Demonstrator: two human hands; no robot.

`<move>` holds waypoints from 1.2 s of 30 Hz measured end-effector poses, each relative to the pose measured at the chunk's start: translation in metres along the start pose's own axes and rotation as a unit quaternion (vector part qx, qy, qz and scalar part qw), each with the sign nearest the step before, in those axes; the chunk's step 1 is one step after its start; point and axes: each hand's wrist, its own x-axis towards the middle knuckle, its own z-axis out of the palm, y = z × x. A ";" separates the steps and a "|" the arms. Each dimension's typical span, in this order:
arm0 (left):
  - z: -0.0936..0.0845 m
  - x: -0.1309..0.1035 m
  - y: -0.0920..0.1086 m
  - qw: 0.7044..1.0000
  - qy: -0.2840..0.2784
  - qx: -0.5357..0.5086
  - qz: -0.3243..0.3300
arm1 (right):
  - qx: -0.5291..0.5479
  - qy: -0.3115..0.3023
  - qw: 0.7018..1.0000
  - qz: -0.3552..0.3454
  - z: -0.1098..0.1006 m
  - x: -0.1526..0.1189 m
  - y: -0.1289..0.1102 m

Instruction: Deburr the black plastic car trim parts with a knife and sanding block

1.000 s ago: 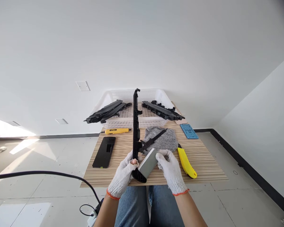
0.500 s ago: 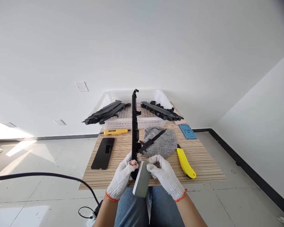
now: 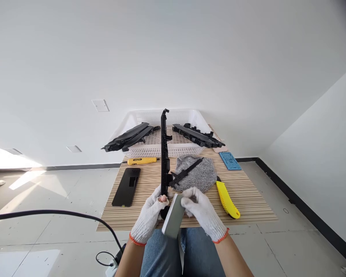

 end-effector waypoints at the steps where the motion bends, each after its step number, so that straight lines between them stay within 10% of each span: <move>1: 0.000 0.000 0.000 1.000 0.002 0.006 -0.001 | -0.018 -0.024 1.000 0.009 0.000 0.000 0.000; 6: 0.001 -0.002 0.002 1.000 0.009 0.004 -0.004 | 0.034 0.087 0.995 -0.030 -0.001 0.002 0.000; 11: 0.001 -0.001 0.002 1.000 0.006 0.016 -0.011 | -0.011 -0.030 0.999 -0.014 -0.004 0.002 0.004; 16: 0.001 0.000 0.001 1.000 0.007 0.003 -0.004 | 0.034 0.095 0.994 -0.037 -0.003 0.005 0.003; 21: -0.001 0.000 0.000 1.000 0.000 0.005 0.002 | -0.062 0.034 0.996 -0.052 0.003 0.000 -0.002; 36: 0.003 -0.003 0.004 1.000 0.011 0.015 -0.004 | 0.074 0.159 0.981 -0.076 -0.005 0.001 0.002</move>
